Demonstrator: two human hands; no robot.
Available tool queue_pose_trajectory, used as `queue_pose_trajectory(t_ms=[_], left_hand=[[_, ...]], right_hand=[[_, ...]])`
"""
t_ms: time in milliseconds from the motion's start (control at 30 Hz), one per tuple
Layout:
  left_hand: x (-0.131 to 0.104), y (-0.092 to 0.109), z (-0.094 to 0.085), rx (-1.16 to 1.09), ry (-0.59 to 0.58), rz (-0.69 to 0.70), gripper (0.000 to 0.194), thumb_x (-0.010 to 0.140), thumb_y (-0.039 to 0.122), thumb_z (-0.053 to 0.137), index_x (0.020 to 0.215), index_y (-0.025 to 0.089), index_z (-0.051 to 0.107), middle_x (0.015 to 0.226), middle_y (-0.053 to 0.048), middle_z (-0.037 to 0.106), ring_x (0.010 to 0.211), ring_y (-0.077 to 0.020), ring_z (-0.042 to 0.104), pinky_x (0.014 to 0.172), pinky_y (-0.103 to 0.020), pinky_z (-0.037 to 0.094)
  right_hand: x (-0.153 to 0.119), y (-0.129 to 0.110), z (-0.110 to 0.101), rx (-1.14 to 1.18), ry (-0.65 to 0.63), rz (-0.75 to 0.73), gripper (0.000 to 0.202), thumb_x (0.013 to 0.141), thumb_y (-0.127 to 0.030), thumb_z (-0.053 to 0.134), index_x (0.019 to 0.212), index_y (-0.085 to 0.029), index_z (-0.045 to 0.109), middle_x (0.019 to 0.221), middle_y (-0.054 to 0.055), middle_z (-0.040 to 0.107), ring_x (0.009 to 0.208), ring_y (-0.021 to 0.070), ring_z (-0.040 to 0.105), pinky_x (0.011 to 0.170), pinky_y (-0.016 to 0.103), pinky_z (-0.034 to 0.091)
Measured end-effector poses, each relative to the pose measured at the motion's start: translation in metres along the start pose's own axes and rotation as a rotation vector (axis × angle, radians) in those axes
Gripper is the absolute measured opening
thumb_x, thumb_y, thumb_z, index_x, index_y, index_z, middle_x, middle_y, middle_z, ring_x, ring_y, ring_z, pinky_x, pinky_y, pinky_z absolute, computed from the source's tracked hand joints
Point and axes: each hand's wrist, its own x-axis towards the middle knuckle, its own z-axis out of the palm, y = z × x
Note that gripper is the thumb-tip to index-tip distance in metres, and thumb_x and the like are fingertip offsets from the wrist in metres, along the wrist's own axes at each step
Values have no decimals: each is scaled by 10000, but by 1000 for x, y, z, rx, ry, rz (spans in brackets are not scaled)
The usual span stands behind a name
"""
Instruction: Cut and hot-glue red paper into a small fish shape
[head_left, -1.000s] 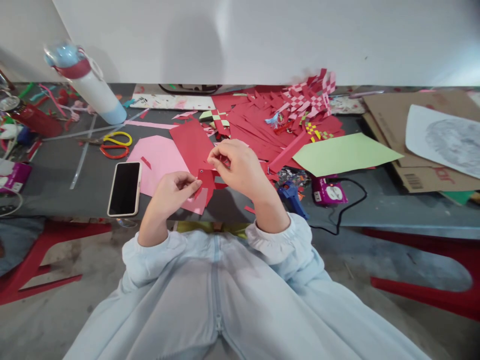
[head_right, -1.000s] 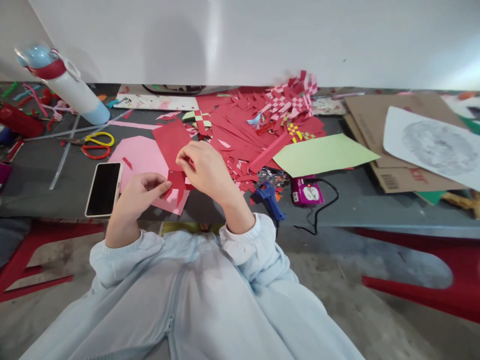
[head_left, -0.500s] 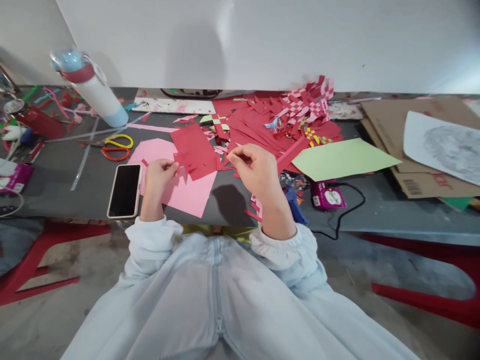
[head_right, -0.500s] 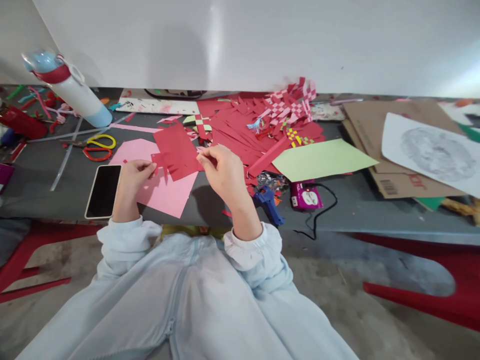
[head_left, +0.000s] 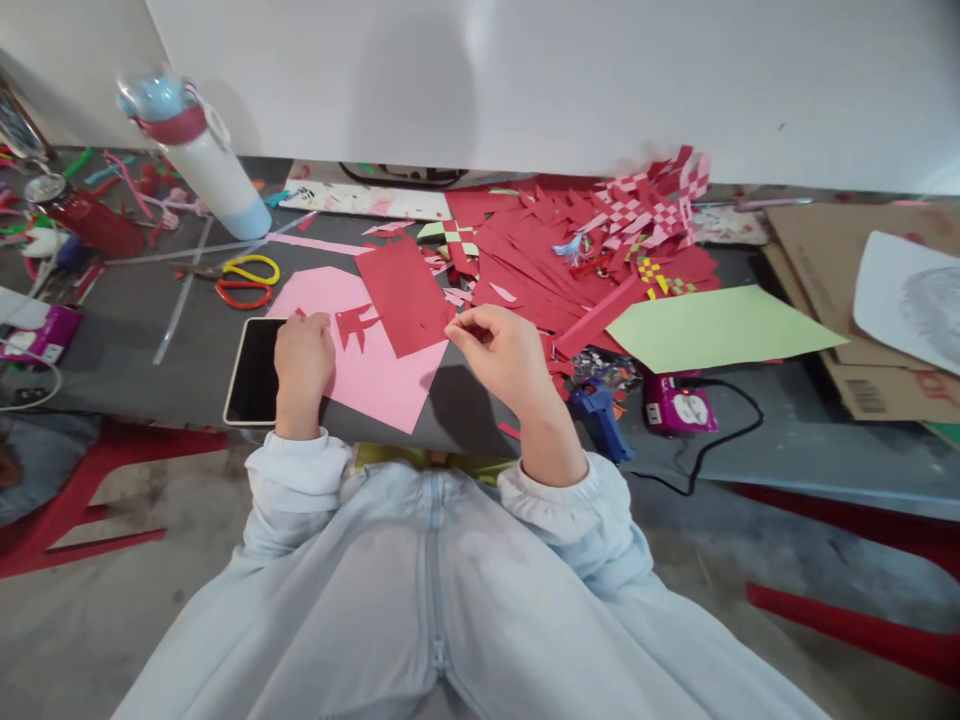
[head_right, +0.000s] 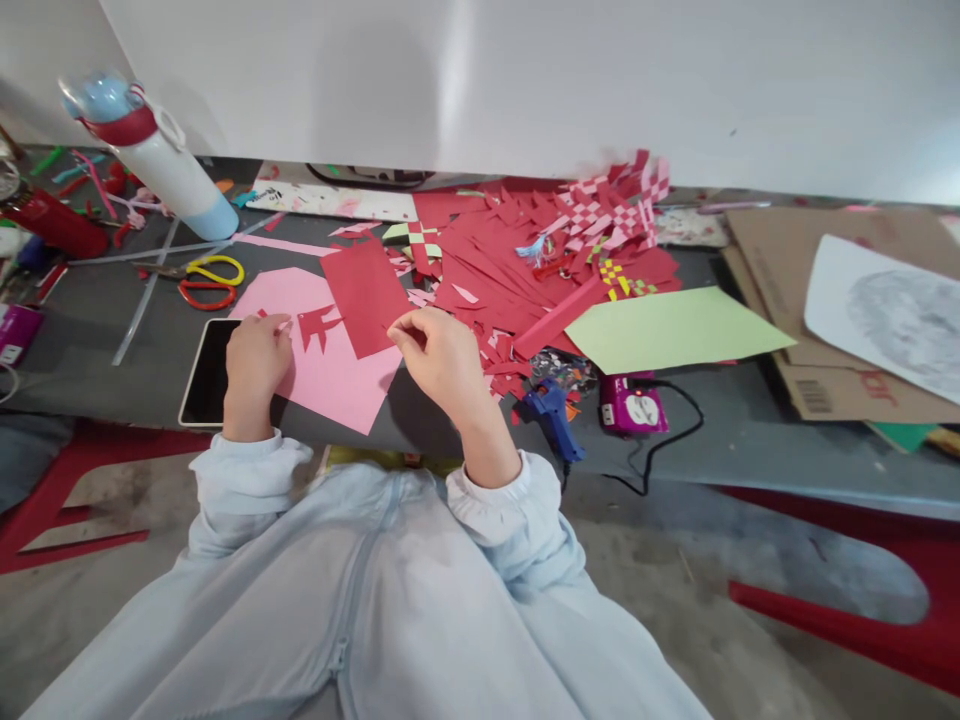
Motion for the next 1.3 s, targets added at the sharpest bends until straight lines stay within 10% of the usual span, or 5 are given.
queue_pose_trajectory(t_ms=[1300], left_hand=[[-25,2,22,187,-22,305,469,910,121,444,1329,183,643,1270,-163,632,1152,-372,568,948,-508,466]], right_hand=[[-14,11,17,-11,-120,20,139,866,-287,633,803,-199,720,818,46,747,743,175,647,731,302,483]])
